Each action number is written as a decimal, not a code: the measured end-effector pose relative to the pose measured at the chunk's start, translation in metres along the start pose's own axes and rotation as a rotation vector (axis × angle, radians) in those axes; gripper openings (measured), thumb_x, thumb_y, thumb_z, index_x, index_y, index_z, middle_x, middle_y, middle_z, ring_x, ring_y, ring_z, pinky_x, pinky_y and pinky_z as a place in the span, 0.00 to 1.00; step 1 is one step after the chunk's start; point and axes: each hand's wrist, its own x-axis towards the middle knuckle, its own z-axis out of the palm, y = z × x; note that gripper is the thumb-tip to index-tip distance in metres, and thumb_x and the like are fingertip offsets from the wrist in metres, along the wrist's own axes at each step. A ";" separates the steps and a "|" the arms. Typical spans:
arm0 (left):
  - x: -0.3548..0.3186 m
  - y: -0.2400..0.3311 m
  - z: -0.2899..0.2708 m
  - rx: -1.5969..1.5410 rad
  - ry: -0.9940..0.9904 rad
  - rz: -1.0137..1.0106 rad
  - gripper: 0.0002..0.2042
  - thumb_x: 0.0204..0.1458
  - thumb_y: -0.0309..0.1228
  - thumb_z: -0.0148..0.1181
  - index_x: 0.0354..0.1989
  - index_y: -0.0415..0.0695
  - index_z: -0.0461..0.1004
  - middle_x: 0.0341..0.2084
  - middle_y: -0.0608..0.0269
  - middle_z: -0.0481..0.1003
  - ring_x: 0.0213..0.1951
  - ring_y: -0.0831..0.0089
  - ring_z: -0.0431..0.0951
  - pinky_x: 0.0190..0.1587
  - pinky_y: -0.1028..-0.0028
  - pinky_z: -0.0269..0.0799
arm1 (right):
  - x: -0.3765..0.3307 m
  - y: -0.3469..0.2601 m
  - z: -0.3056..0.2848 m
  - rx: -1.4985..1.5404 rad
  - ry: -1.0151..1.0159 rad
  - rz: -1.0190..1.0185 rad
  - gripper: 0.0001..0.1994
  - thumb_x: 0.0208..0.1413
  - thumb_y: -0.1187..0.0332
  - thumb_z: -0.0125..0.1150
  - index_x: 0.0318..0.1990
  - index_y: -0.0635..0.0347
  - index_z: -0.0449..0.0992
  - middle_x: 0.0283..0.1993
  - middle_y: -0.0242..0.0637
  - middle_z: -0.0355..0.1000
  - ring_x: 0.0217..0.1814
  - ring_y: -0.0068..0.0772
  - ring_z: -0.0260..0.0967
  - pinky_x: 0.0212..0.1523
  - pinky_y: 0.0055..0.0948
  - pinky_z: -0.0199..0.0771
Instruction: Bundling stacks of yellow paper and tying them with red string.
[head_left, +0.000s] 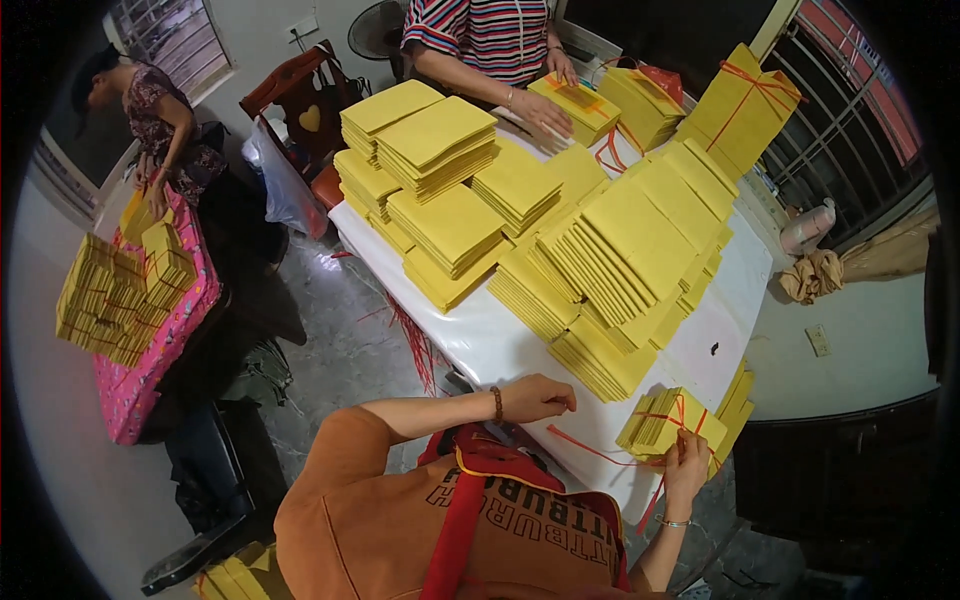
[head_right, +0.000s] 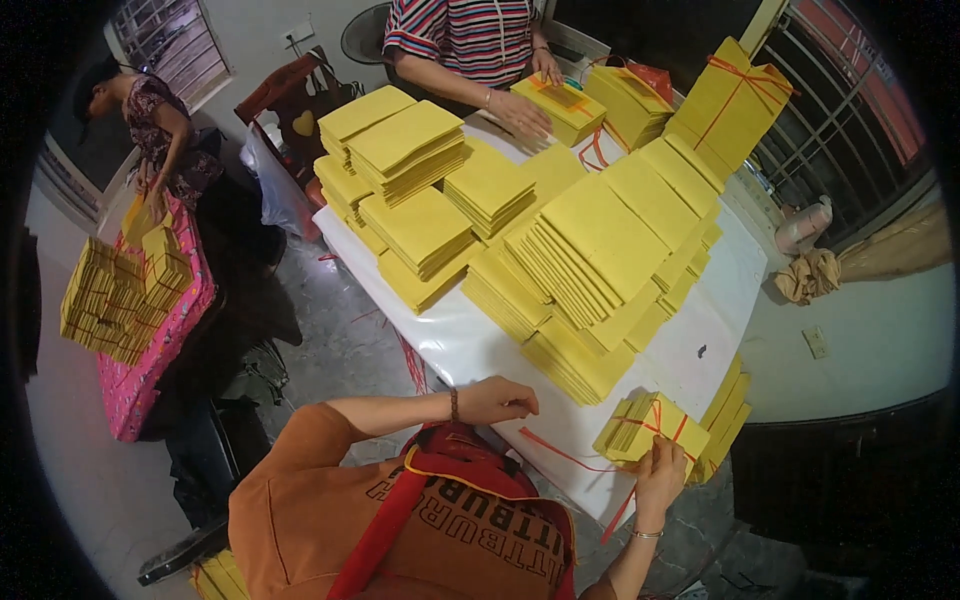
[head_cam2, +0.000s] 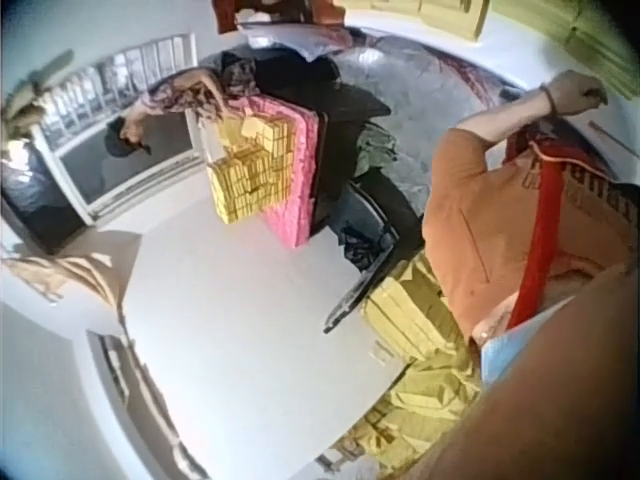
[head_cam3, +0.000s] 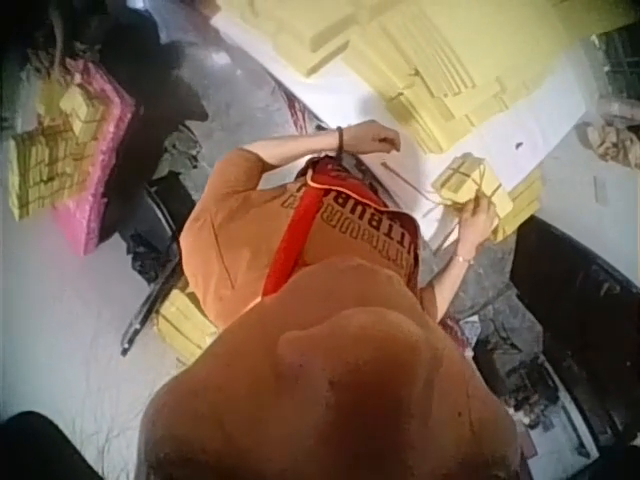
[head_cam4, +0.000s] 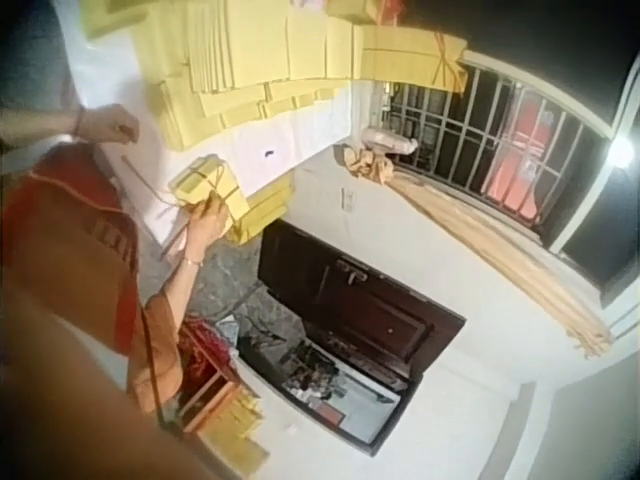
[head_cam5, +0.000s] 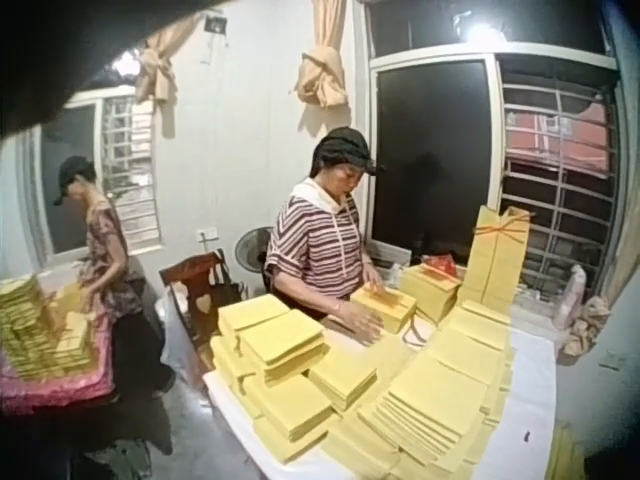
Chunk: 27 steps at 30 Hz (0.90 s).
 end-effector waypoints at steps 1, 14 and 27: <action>-0.002 -0.002 -0.006 -0.014 0.015 -0.011 0.07 0.49 0.26 0.51 0.36 0.41 0.70 0.29 0.60 0.74 0.32 0.72 0.75 0.36 0.76 0.69 | -0.002 -0.002 0.001 -0.035 0.003 0.012 0.12 0.44 0.74 0.52 0.40 0.59 0.71 0.38 0.42 0.66 0.41 0.44 0.65 0.39 0.36 0.66; -0.057 -0.024 -0.041 -0.201 0.443 -0.050 0.09 0.45 0.30 0.50 0.32 0.42 0.72 0.21 0.65 0.73 0.26 0.77 0.73 0.32 0.76 0.68 | 0.028 0.010 -0.005 0.144 -0.494 0.266 0.21 0.50 0.70 0.44 0.52 0.67 0.60 0.43 0.49 0.65 0.41 0.41 0.65 0.40 0.33 0.66; -0.007 0.171 -0.267 0.475 0.587 0.321 0.28 0.44 0.22 0.48 0.59 0.43 0.55 0.24 0.62 0.72 0.28 0.80 0.70 0.36 0.80 0.66 | 0.032 0.013 -0.005 0.032 -0.228 -0.004 0.14 0.41 0.71 0.51 0.39 0.60 0.69 0.33 0.43 0.70 0.35 0.45 0.68 0.34 0.39 0.67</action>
